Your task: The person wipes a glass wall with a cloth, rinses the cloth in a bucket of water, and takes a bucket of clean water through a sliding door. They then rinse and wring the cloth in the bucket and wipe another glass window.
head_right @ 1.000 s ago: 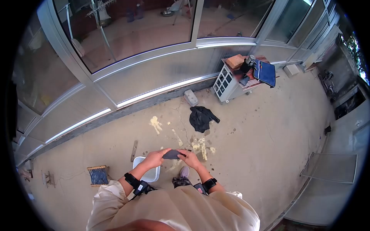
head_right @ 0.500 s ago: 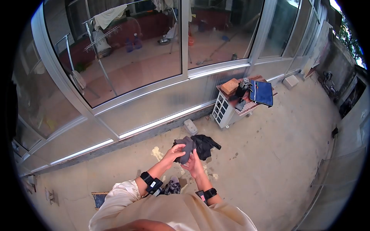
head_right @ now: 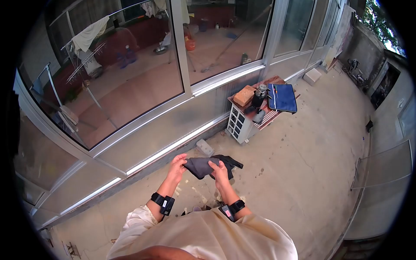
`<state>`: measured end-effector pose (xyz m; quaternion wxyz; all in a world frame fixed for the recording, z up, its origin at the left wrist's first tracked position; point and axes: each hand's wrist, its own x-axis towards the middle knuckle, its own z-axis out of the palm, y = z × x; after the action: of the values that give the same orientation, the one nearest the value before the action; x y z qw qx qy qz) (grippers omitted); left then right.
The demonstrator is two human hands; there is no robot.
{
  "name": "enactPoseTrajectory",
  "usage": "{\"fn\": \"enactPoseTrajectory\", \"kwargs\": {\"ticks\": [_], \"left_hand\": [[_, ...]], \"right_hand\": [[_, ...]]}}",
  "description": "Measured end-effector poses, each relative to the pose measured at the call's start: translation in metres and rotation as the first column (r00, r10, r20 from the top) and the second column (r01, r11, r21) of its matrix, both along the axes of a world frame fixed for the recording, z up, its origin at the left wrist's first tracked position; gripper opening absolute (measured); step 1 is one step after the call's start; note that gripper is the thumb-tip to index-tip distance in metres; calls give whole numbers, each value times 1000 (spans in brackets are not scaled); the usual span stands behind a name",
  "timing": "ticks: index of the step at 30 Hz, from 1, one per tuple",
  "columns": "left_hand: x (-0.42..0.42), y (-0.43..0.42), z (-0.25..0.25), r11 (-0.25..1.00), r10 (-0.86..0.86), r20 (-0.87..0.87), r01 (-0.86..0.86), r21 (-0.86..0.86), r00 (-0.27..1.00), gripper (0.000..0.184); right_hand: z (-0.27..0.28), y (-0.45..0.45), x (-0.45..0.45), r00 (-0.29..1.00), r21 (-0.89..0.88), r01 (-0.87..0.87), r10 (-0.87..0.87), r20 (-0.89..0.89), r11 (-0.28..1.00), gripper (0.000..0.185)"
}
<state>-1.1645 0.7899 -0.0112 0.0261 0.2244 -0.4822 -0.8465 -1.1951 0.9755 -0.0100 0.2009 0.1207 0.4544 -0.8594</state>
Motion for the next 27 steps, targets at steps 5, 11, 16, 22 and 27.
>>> {"fn": "enactPoseTrajectory", "kwargs": {"ticks": [5, 11, 16, 22, 27], "left_hand": [[-40, 5, -7, 977, 139, -34, -131, 170, 990, 29], [-88, 59, -22, 700, -195, 120, 53, 712, 973, 36], [-137, 90, -28, 869, -189, 39, 149, 472, 981, 31], [-193, 62, 6, 977, -96, -67, 107, 185, 993, 19], [-232, 45, 40, 973, -225, -47, 222, -66, 973, 18]], "right_hand": [[15, 34, -71, 998, -179, 55, -59, -15, 982, 22], [30, 51, -142, 992, -286, -108, 124, 38, 952, 30], [25, 69, -194, 852, -414, -523, 474, -222, 745, 28], [-28, 90, -230, 904, -407, -397, 426, -21, 823, 33], [-76, 93, -249, 787, -453, -447, 580, 212, 771, 41]]}}
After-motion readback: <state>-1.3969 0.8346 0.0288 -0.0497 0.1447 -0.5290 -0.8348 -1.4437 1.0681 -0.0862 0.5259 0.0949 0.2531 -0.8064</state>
